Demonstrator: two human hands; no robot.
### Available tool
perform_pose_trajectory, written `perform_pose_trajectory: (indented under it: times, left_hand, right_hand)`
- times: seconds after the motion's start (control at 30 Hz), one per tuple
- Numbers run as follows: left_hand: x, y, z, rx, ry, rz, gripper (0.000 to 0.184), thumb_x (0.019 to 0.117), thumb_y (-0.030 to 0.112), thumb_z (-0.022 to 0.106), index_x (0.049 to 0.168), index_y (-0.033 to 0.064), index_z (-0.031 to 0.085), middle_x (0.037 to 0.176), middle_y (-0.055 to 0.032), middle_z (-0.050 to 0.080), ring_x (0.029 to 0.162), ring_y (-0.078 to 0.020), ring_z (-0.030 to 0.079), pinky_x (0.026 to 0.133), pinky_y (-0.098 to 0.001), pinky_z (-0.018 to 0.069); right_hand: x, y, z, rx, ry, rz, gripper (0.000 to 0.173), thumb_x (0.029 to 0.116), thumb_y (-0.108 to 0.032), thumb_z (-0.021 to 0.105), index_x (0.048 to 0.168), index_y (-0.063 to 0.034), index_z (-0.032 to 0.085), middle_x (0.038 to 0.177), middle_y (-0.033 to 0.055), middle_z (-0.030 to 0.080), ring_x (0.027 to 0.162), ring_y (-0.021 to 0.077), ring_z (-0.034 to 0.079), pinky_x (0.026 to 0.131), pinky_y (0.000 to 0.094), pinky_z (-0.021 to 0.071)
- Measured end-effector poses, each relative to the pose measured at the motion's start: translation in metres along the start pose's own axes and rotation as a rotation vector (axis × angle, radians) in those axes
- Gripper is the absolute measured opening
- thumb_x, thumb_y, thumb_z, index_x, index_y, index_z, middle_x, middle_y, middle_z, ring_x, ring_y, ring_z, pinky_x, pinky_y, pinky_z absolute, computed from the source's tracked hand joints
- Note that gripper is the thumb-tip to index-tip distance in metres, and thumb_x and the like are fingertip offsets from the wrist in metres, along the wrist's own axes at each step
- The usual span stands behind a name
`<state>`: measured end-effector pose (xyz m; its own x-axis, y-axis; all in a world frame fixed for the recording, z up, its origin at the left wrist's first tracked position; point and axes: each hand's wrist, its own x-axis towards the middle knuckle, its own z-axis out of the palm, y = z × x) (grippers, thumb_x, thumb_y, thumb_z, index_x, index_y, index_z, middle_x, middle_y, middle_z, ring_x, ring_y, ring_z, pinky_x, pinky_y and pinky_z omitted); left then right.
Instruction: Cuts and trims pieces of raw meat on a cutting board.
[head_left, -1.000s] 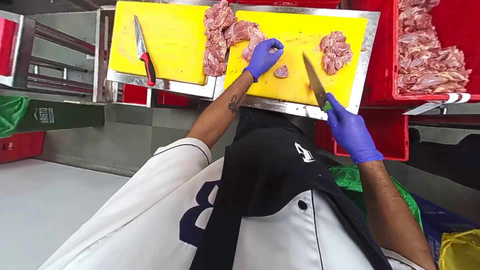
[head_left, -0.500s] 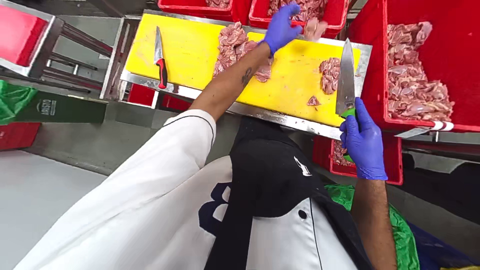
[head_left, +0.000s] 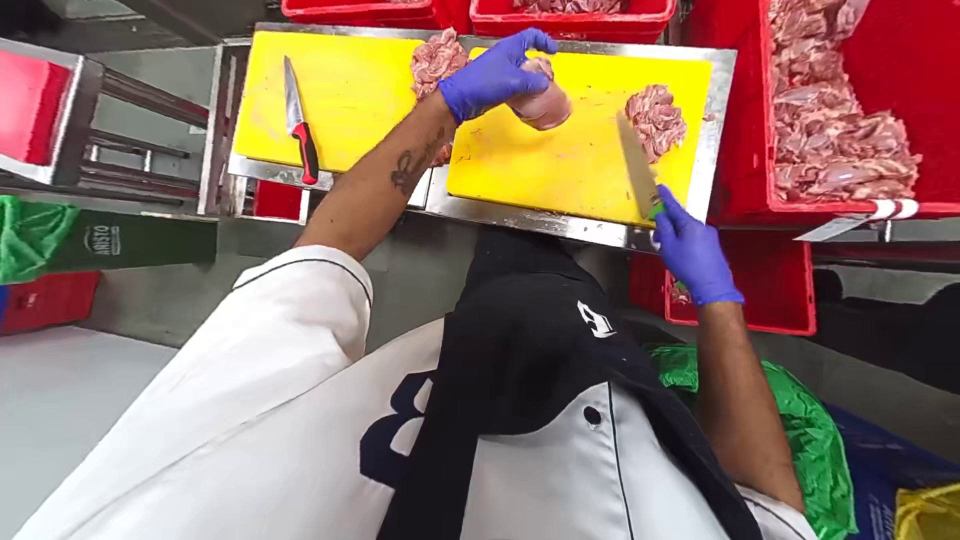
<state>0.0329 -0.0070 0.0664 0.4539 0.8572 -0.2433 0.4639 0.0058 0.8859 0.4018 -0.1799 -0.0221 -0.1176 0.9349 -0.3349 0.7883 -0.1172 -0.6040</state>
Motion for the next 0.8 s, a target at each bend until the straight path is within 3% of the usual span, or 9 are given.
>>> perform_pose_trajectory:
  times: [0.1, 0.17, 0.3, 0.43, 0.5, 0.57, 0.63, 0.7, 0.8]
  left_hand:
    - [-0.013, 0.004, 0.034, -0.360, 0.104, -0.057, 0.049, 0.1025, 0.019, 0.057, 0.149, 0.0099, 0.045, 0.123, -0.0162, 0.066, 0.094, -0.0249, 0.070, 0.077, -0.0415, 0.0621]
    - [-0.019, -0.019, 0.066, -0.348, 0.178, -0.135, 0.046, 0.1033, 0.020, 0.058, 0.146, 0.0068, 0.047, 0.114, -0.0173, 0.068, 0.085, -0.0245, 0.071, 0.071, -0.0412, 0.0627]
    - [-0.035, -0.079, 0.114, 0.242, 0.259, -0.265, 0.049, 0.0955, 0.024, 0.067, 0.139, 0.0055, 0.056, 0.113, -0.0167, 0.072, 0.096, -0.0286, 0.072, 0.088, -0.0513, 0.0596]
    - [-0.040, -0.073, 0.108, 0.591, 0.201, -0.272, 0.044, 0.0921, 0.028, 0.066, 0.132, 0.0114, 0.062, 0.113, -0.0116, 0.072, 0.102, -0.0304, 0.071, 0.087, -0.0561, 0.0579]
    - [-0.033, -0.069, 0.106, 0.748, 0.174, -0.076, 0.037, 0.0911, 0.025, 0.066, 0.126, 0.0137, 0.067, 0.122, -0.0086, 0.069, 0.116, -0.0298, 0.065, 0.094, -0.0528, 0.0552]
    - [-0.020, -0.070, 0.110, 0.739, 0.111, 0.184, 0.024, 0.0949, 0.021, 0.065, 0.116, 0.0121, 0.073, 0.119, -0.0093, 0.071, 0.117, -0.0293, 0.065, 0.099, -0.0491, 0.0534]
    - [-0.005, -0.071, 0.117, 0.684, 0.015, 0.293, 0.020, 0.0984, 0.019, 0.062, 0.110, 0.0095, 0.076, 0.113, -0.0106, 0.073, 0.114, -0.0284, 0.067, 0.101, -0.0470, 0.0536]
    - [0.003, -0.073, 0.124, 0.671, -0.006, 0.324, 0.020, 0.0991, 0.018, 0.060, 0.106, 0.0075, 0.076, 0.108, -0.0119, 0.074, 0.109, -0.0289, 0.069, 0.099, -0.0463, 0.0544]
    - [0.006, -0.074, 0.127, 0.697, 0.023, 0.317, 0.021, 0.1001, 0.019, 0.059, 0.103, 0.0070, 0.076, 0.103, -0.0115, 0.074, 0.105, -0.0283, 0.070, 0.094, -0.0458, 0.0558]
  right_hand:
    - [0.011, -0.004, -0.019, -0.005, 0.054, 0.023, 0.049, 0.1108, -0.035, 0.039, 0.159, -0.0303, 0.039, 0.092, 0.0168, 0.071, 0.075, 0.0318, 0.068, 0.071, 0.0585, 0.0545]
    - [0.005, -0.014, -0.017, 0.089, 0.087, 0.015, 0.050, 0.1106, -0.035, 0.037, 0.161, -0.0320, 0.036, 0.089, 0.0118, 0.069, 0.065, 0.0251, 0.063, 0.062, 0.0512, 0.0542]
    - [-0.021, -0.032, 0.017, 0.368, -0.015, 0.016, 0.051, 0.1107, -0.031, 0.038, 0.161, -0.0305, 0.034, 0.088, 0.0054, 0.066, 0.056, 0.0165, 0.057, 0.051, 0.0385, 0.0529]
    - [-0.035, -0.019, 0.055, 0.469, -0.078, 0.089, 0.050, 0.1114, -0.033, 0.036, 0.161, -0.0274, 0.037, 0.084, 0.0016, 0.065, 0.053, 0.0123, 0.054, 0.047, 0.0320, 0.0493]
    - [-0.041, -0.026, 0.055, 0.333, 0.024, 0.064, 0.050, 0.1112, -0.032, 0.035, 0.161, -0.0249, 0.036, 0.085, 0.0033, 0.066, 0.059, 0.0143, 0.059, 0.054, 0.0355, 0.0533]
    - [-0.054, -0.043, 0.050, 0.142, 0.053, 0.007, 0.051, 0.1110, -0.030, 0.033, 0.161, -0.0215, 0.036, 0.090, 0.0103, 0.070, 0.072, 0.0234, 0.067, 0.069, 0.0461, 0.0570]
    - [-0.061, -0.063, 0.048, -0.013, 0.012, -0.026, 0.052, 0.1099, -0.027, 0.032, 0.161, -0.0198, 0.036, 0.093, 0.0164, 0.073, 0.081, 0.0340, 0.071, 0.075, 0.0553, 0.0560]
    - [-0.048, -0.080, 0.054, -0.126, -0.019, -0.003, 0.053, 0.1095, -0.026, 0.031, 0.163, -0.0235, 0.031, 0.094, 0.0171, 0.072, 0.085, 0.0376, 0.071, 0.074, 0.0570, 0.0559]
    - [0.001, -0.100, 0.063, -0.173, 0.010, 0.026, 0.059, 0.1074, -0.021, 0.038, 0.164, -0.0290, 0.025, 0.088, 0.0176, 0.069, 0.077, 0.0403, 0.069, 0.063, 0.0587, 0.0544]
